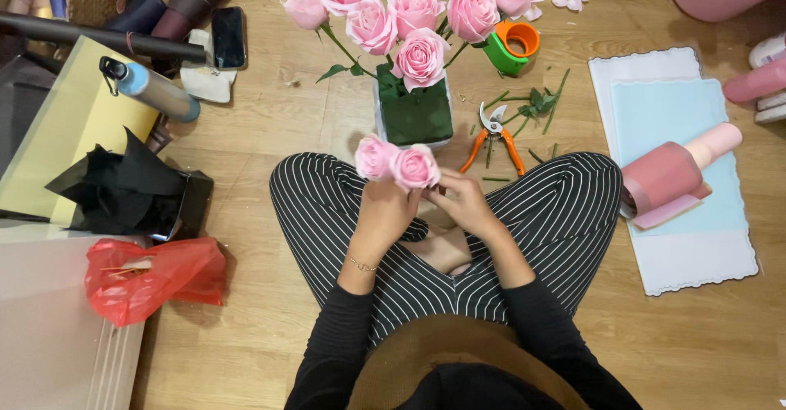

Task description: The person sits on the floor arranging pink roses into a green floral foam block. They use orange pruning shears to trim the stems of the roses before inserting them into the foam to create a bouquet.

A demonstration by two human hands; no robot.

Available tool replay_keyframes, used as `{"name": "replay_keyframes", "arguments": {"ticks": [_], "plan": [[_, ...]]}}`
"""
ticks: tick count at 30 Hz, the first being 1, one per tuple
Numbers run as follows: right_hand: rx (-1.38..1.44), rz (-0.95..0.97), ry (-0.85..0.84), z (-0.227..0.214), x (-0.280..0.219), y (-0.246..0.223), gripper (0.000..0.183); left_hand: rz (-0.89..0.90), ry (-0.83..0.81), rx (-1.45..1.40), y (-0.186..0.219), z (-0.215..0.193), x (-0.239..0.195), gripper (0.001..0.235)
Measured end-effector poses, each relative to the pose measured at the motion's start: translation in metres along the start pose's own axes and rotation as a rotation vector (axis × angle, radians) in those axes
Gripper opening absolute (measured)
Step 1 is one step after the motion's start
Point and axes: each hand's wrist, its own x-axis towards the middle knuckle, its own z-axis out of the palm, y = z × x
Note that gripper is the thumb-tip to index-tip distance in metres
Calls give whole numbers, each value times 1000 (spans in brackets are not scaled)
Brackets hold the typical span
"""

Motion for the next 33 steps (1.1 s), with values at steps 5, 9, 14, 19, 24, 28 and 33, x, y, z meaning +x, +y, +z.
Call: {"name": "replay_keyframes", "arguments": {"ticks": [5, 9, 14, 19, 24, 28, 33], "plan": [[40, 2, 141, 15, -1, 23, 18, -89, -237, -115, 4, -25, 20, 22], [37, -57, 230, 11, 10, 17, 8, -98, -215, -191, 9, -45, 39, 23], [17, -139, 339, -2, 26, 2, 4, -167, -149, -291, 4, -64, 50, 18], [99, -131, 446, -16, 28, -16, 10, -163, -43, -301, -16, -76, 52, 9], [73, -265, 582, -43, 31, -30, 10, -108, 137, -315, -12, -126, 69, 13], [59, -378, 609, -61, 57, -67, 10, -69, 256, -245, -16, -157, 86, 18], [46, -497, 633, -64, 97, -58, 10, -46, 419, -316, -36, -159, 105, 19]]}}
